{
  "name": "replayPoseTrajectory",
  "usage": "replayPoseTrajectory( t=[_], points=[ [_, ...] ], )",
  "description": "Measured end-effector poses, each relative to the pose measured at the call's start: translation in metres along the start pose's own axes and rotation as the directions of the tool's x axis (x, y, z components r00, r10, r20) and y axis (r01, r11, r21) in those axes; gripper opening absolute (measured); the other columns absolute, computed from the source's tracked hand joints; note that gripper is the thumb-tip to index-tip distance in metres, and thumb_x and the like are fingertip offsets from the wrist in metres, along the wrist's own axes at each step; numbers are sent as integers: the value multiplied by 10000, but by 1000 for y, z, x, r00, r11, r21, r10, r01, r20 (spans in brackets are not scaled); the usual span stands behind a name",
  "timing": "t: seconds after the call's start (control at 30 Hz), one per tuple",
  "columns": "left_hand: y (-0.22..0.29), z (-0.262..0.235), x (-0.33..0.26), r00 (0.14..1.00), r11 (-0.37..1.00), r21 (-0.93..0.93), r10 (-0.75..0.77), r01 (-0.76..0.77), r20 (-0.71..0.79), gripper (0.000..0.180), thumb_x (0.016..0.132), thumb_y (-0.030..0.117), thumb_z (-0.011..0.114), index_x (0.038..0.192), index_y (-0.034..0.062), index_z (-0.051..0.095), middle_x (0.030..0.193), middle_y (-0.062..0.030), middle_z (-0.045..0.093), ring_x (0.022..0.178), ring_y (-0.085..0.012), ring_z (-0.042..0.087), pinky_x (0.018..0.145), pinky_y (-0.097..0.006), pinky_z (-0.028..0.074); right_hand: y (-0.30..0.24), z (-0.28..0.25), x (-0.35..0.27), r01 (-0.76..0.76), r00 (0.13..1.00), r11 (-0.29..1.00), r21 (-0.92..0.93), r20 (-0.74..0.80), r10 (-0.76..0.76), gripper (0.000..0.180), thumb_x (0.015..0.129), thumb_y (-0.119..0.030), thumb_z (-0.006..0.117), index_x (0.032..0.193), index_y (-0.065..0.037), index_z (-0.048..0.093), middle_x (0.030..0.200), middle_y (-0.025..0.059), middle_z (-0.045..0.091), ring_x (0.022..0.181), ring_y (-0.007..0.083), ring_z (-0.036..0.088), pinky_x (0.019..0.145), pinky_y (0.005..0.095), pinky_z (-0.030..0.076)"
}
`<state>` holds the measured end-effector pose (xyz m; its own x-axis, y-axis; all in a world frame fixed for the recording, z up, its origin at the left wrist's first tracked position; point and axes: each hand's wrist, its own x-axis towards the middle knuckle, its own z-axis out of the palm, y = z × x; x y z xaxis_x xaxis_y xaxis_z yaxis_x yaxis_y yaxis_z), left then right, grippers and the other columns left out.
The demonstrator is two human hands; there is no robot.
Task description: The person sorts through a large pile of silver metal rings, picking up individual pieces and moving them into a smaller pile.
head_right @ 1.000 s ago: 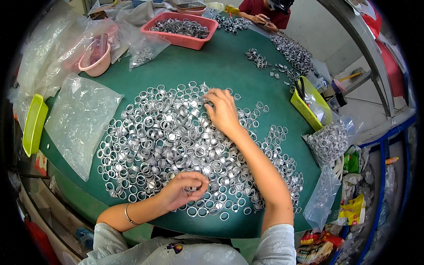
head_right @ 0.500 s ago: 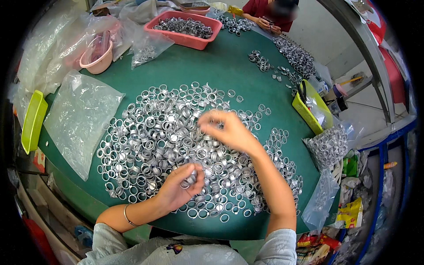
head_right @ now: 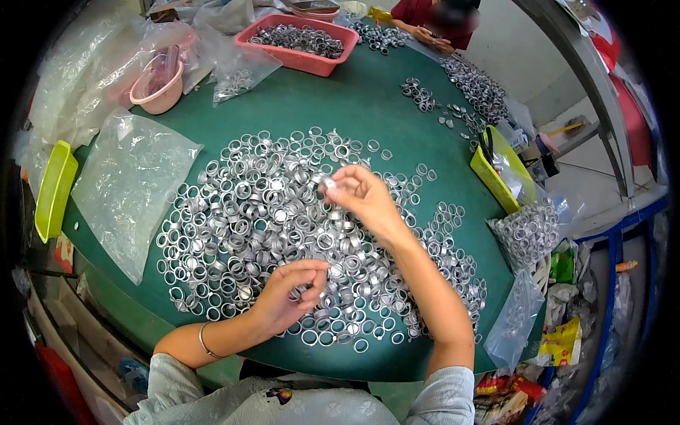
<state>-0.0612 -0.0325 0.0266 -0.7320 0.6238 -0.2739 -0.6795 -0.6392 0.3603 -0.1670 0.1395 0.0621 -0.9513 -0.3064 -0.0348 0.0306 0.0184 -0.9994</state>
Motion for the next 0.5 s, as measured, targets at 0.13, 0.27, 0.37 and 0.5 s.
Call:
replayPoseTrajectory(
  t=[0.13, 0.27, 0.37, 0.5],
  points=[
    [2, 2, 1, 1000, 1000, -9, -24, 24, -2, 211, 883, 146, 485, 998, -20, 543, 668, -14, 441, 535, -79, 378, 471, -195, 306, -9, 1, -21, -217, 975, 746, 630, 172, 139, 289, 896, -159, 444, 1154, -29, 428, 925, 114, 554, 746, 196, 552, 632, 287, 461],
    [2, 4, 1, 995, 996, 23, -89, 88, 54, 216, 895, 178, 480, 951, -18, 551, 633, -3, 433, 505, -79, 377, 450, -203, 298, 7, -24, -5, -199, 975, 618, 760, 88, 207, 267, 880, -178, 478, 1093, -18, 485, 890, 95, 534, 716, 183, 524, 597, 259, 451],
    [1, 3, 2, 985, 991, 67, -125, 118, 123, 222, 899, 184, 477, 927, -20, 558, 618, -4, 430, 486, -81, 376, 436, -206, 293, 29, -53, 29, -134, 952, 929, 345, -214, 217, 251, 838, -192, 550, 1019, -18, 534, 867, 82, 540, 703, 177, 512, 581, 254, 444],
    [1, 6, 2, 945, 968, 168, -223, 186, 239, 232, 901, 181, 476, 898, -31, 569, 601, -7, 422, 475, -80, 368, 423, -207, 284, 55, -63, 75, -15, 871, 653, -758, -330, -364, 185, 788, -174, 603, 891, -23, 582, 811, 106, 567, 747, 245, 565, 604, 335, 462]
  ],
)
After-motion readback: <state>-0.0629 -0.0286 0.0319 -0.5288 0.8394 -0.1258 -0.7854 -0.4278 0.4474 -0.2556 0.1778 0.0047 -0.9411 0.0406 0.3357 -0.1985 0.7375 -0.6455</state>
